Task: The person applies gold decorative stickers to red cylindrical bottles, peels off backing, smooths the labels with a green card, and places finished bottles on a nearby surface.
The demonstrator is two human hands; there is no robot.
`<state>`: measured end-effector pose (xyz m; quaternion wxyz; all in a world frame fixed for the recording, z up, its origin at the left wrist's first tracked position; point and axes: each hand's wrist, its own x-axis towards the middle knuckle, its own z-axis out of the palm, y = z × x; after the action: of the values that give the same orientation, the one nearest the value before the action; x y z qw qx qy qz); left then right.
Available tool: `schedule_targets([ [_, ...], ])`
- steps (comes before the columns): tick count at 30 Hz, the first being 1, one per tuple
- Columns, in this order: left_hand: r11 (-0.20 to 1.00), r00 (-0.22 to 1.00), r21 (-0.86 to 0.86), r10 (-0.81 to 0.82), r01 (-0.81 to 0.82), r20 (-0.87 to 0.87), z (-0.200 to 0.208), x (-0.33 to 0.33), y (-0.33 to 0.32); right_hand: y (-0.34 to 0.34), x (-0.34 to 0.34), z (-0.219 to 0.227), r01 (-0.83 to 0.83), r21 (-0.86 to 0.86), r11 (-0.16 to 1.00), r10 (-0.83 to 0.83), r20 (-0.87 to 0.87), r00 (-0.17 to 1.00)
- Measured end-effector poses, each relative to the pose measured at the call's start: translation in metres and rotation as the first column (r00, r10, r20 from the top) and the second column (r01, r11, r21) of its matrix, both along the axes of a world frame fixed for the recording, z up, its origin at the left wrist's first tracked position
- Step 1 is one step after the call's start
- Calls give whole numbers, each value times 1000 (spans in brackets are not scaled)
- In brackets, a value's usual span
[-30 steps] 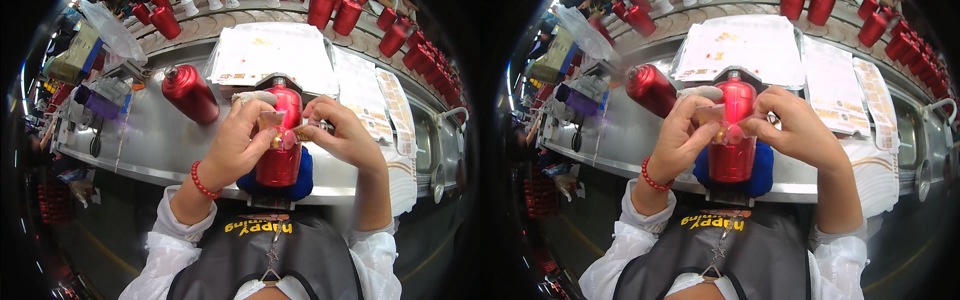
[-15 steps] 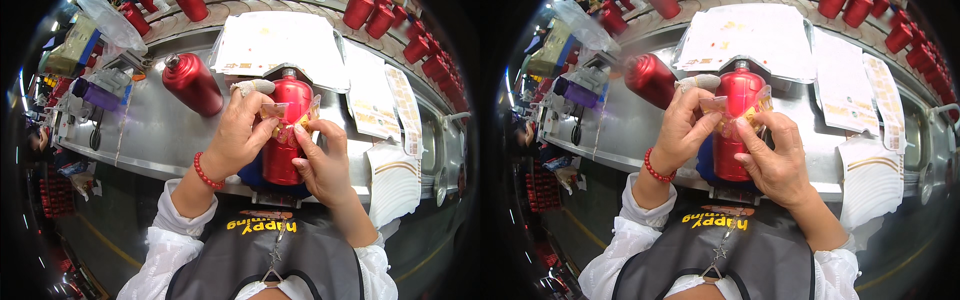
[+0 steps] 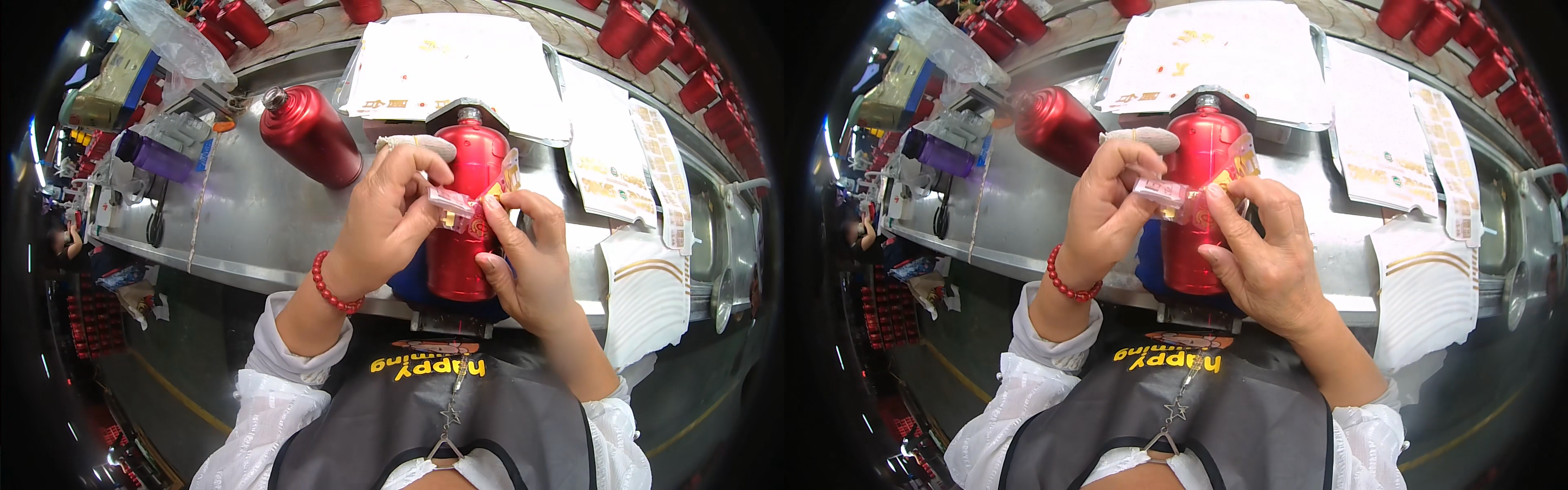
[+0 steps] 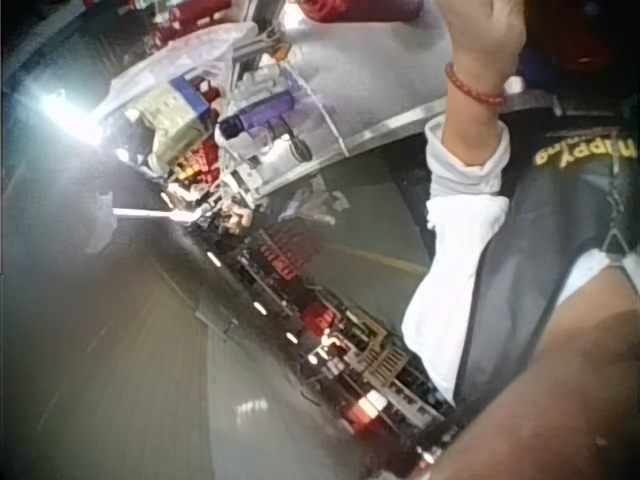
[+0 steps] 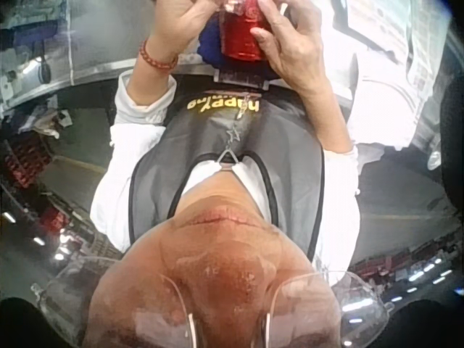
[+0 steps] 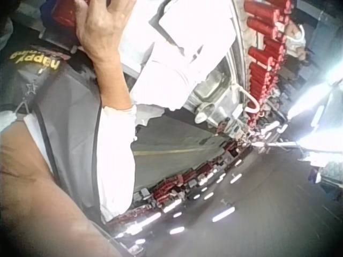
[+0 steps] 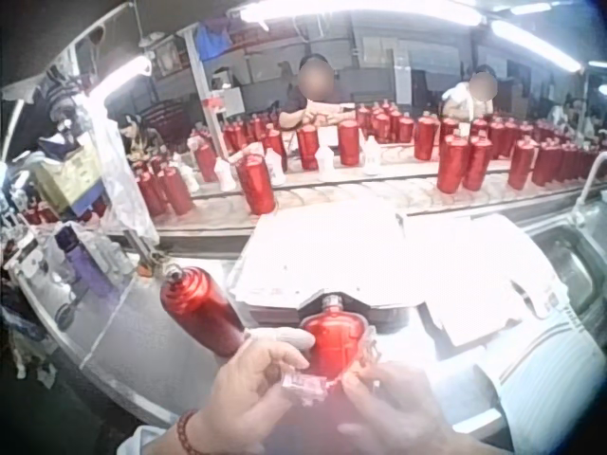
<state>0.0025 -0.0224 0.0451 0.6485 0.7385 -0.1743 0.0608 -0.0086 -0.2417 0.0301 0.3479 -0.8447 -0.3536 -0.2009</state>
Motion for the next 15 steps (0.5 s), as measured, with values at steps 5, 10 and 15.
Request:
schedule_targets([
  [5, 979, 973, -201, -80, 36, -216, 9, 3, -3, 1, 5, 3, 2, 97, 995, -2, -4, 1000],
  [10, 965, 942, -254, -29, -61, -336, 10, 2, -2, -2, 9, 12, -35, 49, 998, 33, 32, 999],
  [15, 918, 906, -358, 7, -173, -423, 3, 6, 6, 0, 8, 10, -51, 56, 997, 49, 40, 998],
])
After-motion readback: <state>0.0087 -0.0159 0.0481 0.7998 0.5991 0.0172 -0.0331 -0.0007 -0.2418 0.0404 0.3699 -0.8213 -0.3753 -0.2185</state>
